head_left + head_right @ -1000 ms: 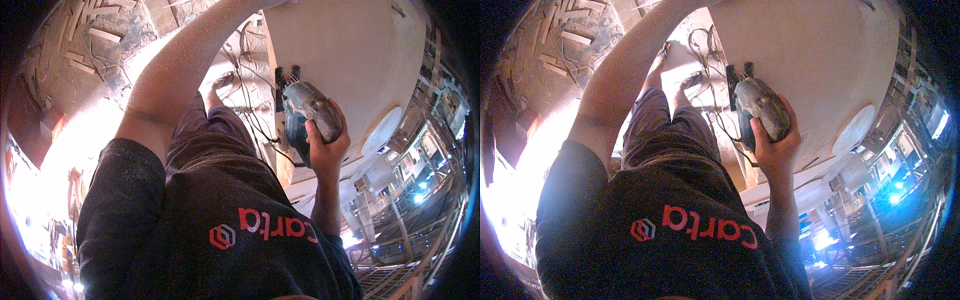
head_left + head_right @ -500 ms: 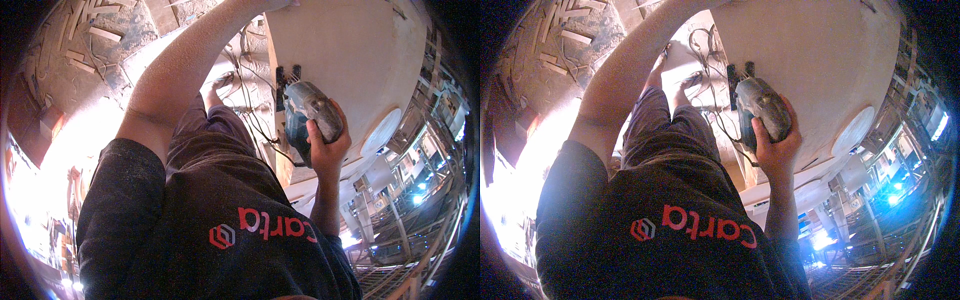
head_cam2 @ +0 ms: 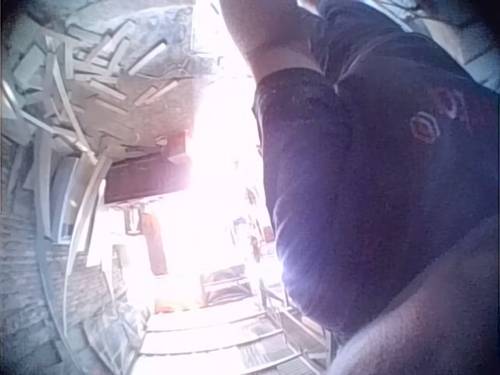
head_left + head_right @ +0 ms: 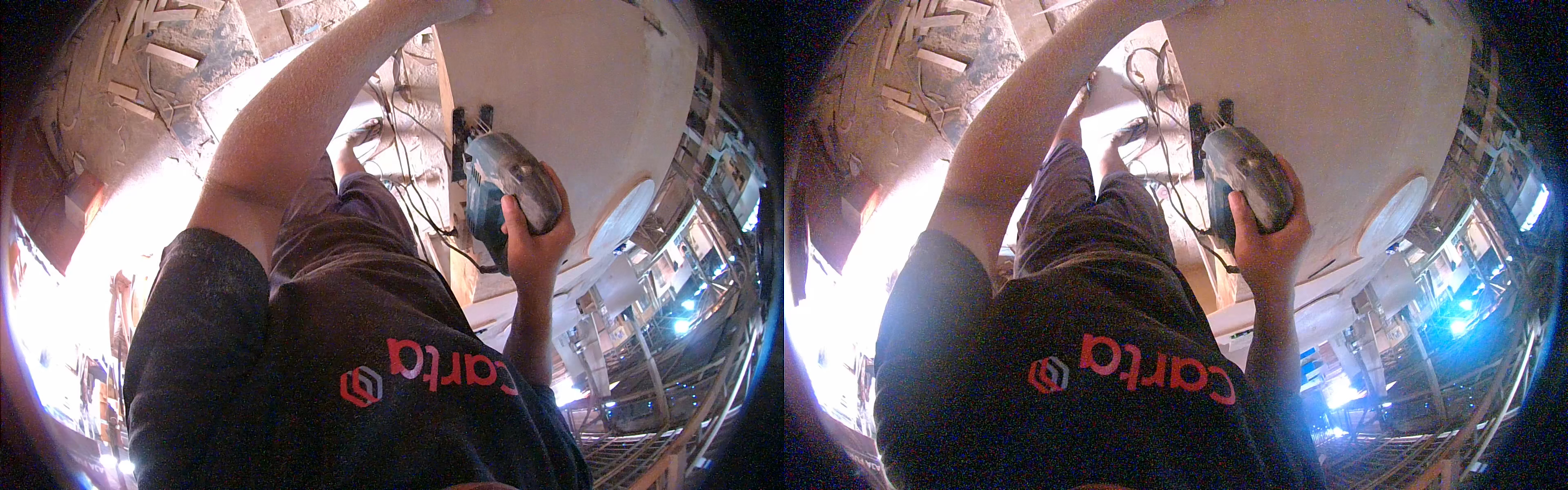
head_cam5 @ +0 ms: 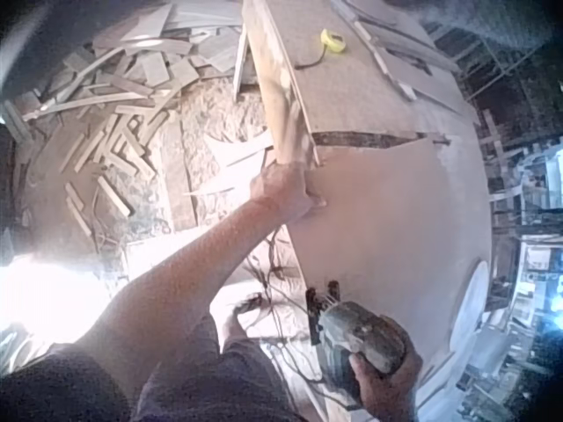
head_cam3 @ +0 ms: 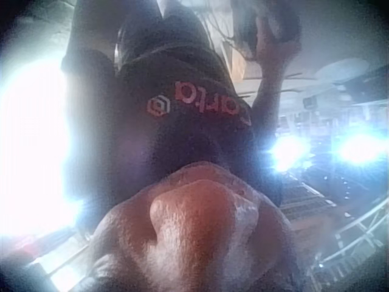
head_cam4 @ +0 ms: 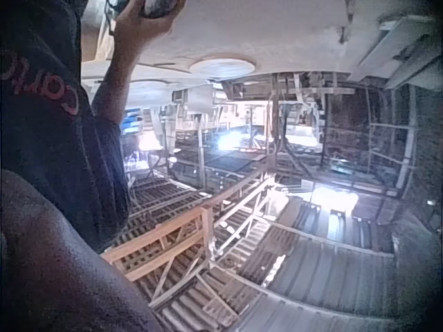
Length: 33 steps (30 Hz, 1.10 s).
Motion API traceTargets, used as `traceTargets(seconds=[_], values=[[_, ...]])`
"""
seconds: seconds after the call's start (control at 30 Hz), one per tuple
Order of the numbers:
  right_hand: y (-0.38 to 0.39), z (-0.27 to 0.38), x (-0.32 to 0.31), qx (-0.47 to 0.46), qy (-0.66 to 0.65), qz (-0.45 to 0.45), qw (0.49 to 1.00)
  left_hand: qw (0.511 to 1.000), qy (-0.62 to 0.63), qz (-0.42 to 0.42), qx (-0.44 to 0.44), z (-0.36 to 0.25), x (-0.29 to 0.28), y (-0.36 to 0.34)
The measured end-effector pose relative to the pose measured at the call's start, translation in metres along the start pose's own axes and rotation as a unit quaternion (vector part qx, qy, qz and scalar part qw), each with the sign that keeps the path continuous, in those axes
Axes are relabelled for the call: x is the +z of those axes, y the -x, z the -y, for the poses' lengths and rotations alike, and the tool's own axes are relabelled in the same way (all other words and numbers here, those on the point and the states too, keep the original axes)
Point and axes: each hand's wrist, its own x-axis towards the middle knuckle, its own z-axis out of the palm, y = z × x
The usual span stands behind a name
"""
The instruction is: The person walks through a cluttered workshop, picks up a piece of wood, and uses a jigsaw to cut along a curved line on a large sheet of plywood. The person holds the wood steady with one hand while guiding the jigsaw with the other.
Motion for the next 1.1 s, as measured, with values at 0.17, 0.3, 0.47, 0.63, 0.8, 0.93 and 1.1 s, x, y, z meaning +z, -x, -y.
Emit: traceTargets(seconds=[0.17, 0.3, 0.47, 0.63, 0.8, 0.93, 1.1], values=[[0.003, 0.001, 0.002, 0.017, -0.018, -0.004, 1.0, 1.0, -0.014, 0.024, -0.003, -0.002, -0.005, 0.0], [0.001, 0.0, 0.0, 0.032, -0.021, -0.007, 0.999, 0.997, 0.001, 0.076, -0.019, -0.005, -0.012, -0.002], [0.004, -0.001, 0.002, 0.037, -0.035, -0.009, 0.999, 1.0, -0.004, 0.012, -0.001, 0.002, -0.002, 0.004], [0.006, -0.001, 0.006, 0.028, -0.029, -0.017, 0.999, 0.999, 0.026, 0.032, 0.003, 0.009, -0.001, 0.002], [0.005, 0.004, 0.009, 0.044, -0.026, -0.03, 0.998, 0.998, 0.039, 0.052, -0.009, 0.005, -0.006, 0.006], [0.006, 0.004, 0.011, 0.049, -0.014, -0.044, 0.998, 0.998, 0.044, 0.041, 0.0, 0.005, -0.005, 0.009], [0.006, 0.008, 0.011, 0.05, -0.024, -0.044, 0.998, 0.999, 0.021, 0.046, -0.008, 0.005, -0.005, 0.006]])
